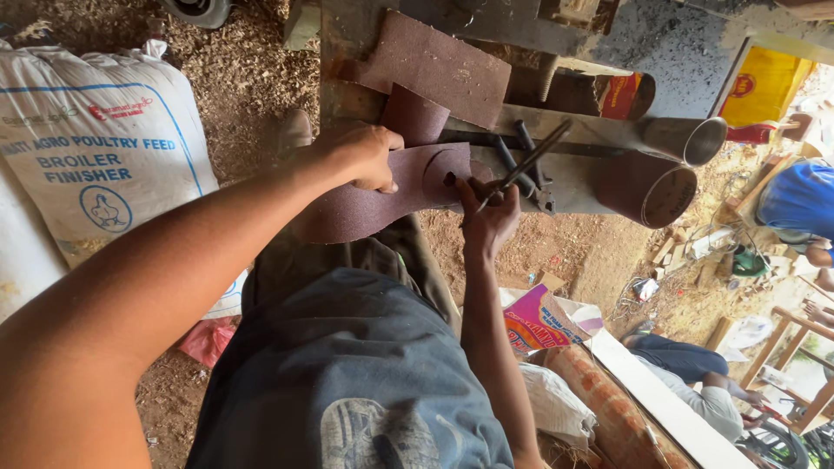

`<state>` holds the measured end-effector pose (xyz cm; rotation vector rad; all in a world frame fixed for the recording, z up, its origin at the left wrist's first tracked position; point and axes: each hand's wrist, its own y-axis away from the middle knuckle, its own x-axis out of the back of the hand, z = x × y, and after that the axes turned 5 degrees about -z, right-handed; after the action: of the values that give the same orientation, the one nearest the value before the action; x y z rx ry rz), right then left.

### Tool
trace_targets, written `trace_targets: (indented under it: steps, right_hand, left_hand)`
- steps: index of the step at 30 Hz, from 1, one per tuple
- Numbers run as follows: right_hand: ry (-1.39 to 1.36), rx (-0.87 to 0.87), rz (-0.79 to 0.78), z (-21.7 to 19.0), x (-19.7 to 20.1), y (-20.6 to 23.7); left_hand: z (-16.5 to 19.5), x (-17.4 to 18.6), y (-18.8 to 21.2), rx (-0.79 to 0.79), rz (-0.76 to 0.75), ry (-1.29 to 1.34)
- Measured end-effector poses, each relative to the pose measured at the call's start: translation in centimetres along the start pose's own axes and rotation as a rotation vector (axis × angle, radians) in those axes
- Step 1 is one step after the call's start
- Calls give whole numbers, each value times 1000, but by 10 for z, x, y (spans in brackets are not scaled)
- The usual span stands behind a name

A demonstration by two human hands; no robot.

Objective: The person cuts abrasive sandpaper with scissors, first trimming a piece from a roll of sandpaper and then cutting smaller pieces from flat sandpaper sheets, setting the cut pieces on the workbench.

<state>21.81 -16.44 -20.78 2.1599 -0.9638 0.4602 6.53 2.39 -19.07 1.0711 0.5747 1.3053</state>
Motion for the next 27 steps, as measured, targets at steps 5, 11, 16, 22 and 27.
trace_targets:
  steps: [5,11,16,22,27]
  right_hand:
    - [328,324,161,-1,-9,2]
    - [368,295,177,-4,-11,0]
    - [332,261,169,-9,-12,2]
    - [334,208,149,-15,-11,1]
    - [281,175,106,-16,-10,2]
  left_hand:
    - [7,4,7,53,-27,-82]
    - [31,15,0,172,-120,-286]
    - [45,14,3,101,47,-254]
    - [56,6,6,201,172,-172]
    - [56,4,2,237,211,-171]
